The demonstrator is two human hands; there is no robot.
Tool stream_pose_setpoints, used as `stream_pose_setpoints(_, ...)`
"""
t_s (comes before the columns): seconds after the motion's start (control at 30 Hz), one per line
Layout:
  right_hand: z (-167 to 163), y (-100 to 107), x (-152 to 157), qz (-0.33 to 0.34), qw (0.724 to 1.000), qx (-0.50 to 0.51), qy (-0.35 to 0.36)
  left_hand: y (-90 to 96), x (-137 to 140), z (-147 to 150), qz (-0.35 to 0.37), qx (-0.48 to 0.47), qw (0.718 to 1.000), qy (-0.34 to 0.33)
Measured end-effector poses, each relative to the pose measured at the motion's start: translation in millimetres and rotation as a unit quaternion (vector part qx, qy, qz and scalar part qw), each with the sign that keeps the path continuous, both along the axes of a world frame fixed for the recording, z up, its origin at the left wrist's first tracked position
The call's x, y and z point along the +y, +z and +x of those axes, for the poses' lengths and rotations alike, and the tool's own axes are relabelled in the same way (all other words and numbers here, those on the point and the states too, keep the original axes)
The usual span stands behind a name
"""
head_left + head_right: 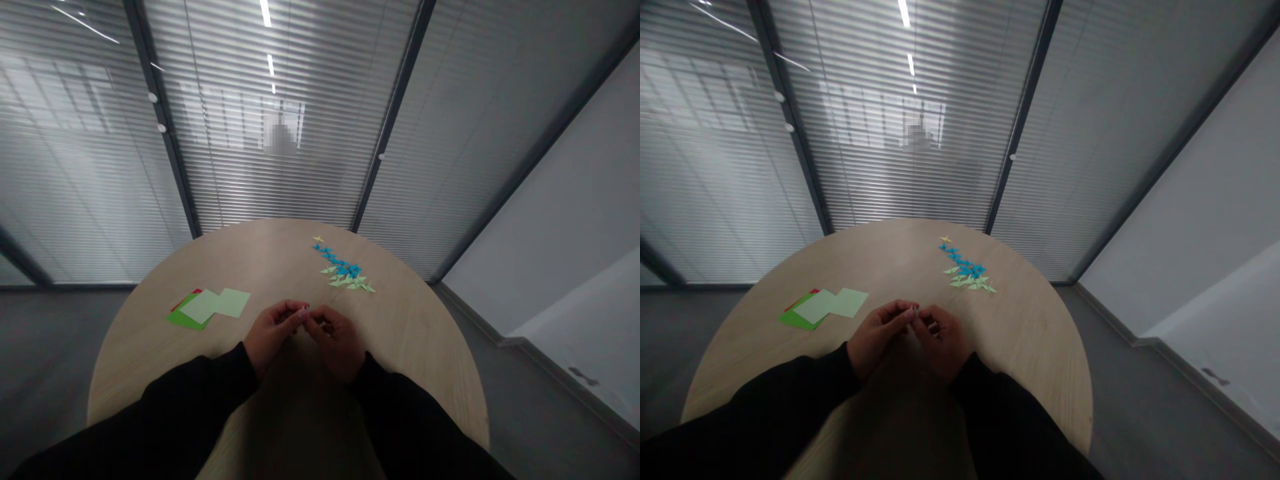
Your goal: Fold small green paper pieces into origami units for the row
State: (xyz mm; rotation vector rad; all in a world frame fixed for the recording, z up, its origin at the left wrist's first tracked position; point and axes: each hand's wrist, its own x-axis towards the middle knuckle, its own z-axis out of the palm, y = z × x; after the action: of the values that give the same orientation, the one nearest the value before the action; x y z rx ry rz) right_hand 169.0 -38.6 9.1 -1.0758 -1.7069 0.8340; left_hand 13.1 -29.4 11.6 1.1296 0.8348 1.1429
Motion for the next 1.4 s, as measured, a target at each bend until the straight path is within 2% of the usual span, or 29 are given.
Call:
stream_pose_setpoints(0.27,-1,1,-1,0.003,1.000,-0.021,-0.014,2.8,0,-2,0.064,0.086,0.993,0.041)
stream_pose_setpoints(0.53,6,-4,5,-0.016,0.998,0.037,-0.041,-0.4,4,-3,0.046,0.059,0.997,0.011)
stream_pose_setpoints(0.77,7,-6,6,0.014,0.999,0.005,-0.035,-8.0,6,-5,0.048,0.083,0.995,-0.003)
stream_pose_setpoints(0.9,5,-4,5,-0.004,0.999,0.018,-0.029,-9.6,6,-6,0.058,0.077,0.995,-0.016)
stream_pose_setpoints(1.07,7,-7,8,-0.034,0.998,0.060,-0.016,-8.6,5,-6,0.071,0.076,0.995,-0.007)
stream_pose_setpoints(1.4,5,-8,7,-0.010,0.999,0.027,-0.018,-5.2,4,-5,0.087,0.101,0.991,0.023)
